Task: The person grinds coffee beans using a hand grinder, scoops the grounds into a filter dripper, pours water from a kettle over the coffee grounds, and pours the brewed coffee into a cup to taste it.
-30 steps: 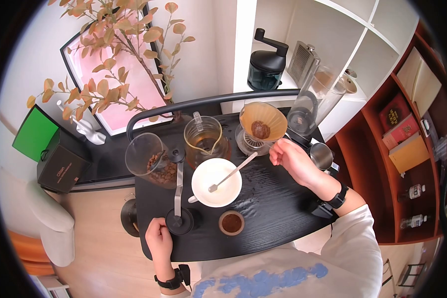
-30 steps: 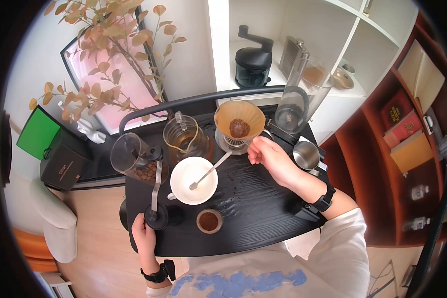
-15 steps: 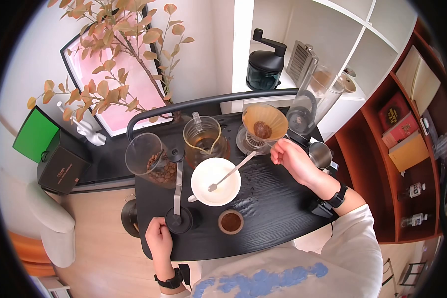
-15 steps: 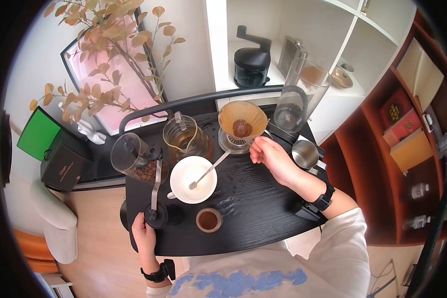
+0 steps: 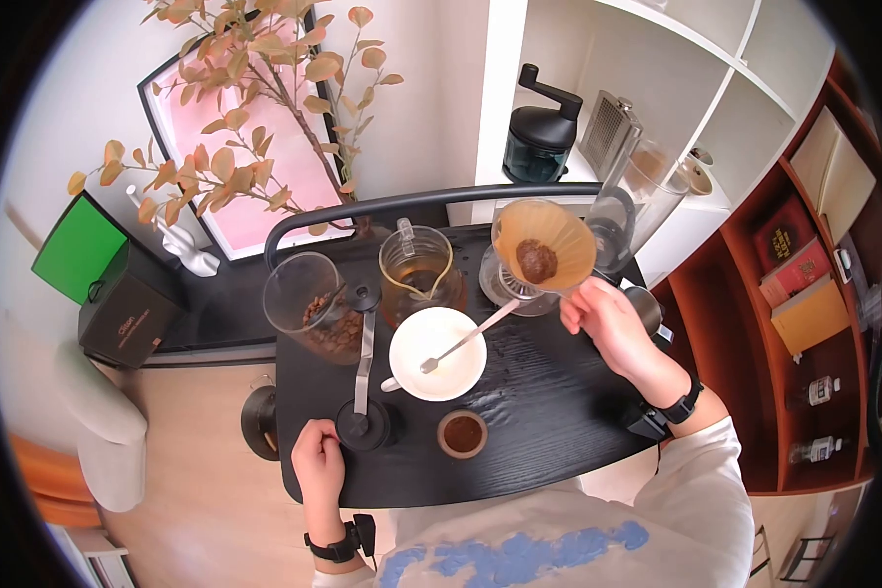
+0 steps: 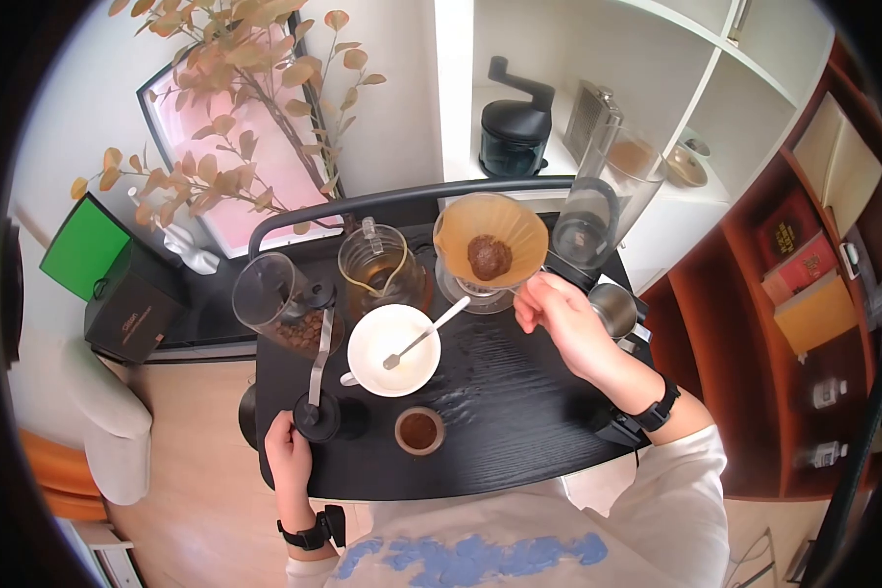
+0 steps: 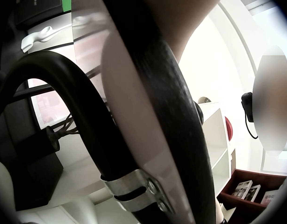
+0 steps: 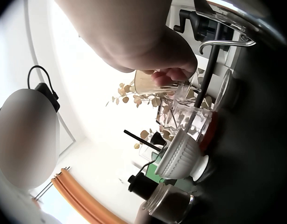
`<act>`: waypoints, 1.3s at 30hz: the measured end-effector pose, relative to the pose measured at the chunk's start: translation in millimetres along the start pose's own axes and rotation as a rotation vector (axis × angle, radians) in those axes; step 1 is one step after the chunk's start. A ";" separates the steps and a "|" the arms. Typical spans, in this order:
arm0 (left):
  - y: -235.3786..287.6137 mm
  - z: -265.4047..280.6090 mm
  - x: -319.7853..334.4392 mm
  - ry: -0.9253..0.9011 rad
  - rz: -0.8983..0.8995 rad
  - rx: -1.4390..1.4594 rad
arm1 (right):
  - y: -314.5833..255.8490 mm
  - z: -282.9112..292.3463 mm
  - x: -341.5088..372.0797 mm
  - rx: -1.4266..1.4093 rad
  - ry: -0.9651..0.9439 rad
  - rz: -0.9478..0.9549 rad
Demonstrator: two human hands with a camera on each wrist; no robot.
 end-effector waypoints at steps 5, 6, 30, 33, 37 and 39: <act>1.2 0.3 -1.6 -0.004 -0.003 0.001 | -28.6 -13.8 -8.6 -0.020 -0.023 0.105; 1.8 0.3 -1.4 -0.005 -0.008 -0.001 | -33.2 -17.9 -13.2 -0.044 -0.028 0.107; -4.9 -0.9 0.8 -0.020 -0.009 0.028 | -16.9 -83.2 -72.0 0.191 -0.336 -0.139; -5.9 -0.8 0.8 -0.016 -0.005 0.030 | -24.0 -71.6 -65.9 0.264 -0.328 -0.162; 1.9 1.4 -0.1 -0.005 -0.002 -0.018 | -36.3 -39.9 -64.3 0.412 -0.154 0.047; 1.9 1.0 -0.2 -0.002 -0.006 -0.017 | -36.6 -26.5 -63.2 0.849 -0.088 0.188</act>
Point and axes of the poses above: each hand's wrist, its own x-axis away from the middle knuckle, its own z-axis out of the back of the hand, y = z × x, the point moved 5 cm from there along -x, towards the middle knuckle, and after that the axes turned 1 degree about y, right-handed, at the moved point
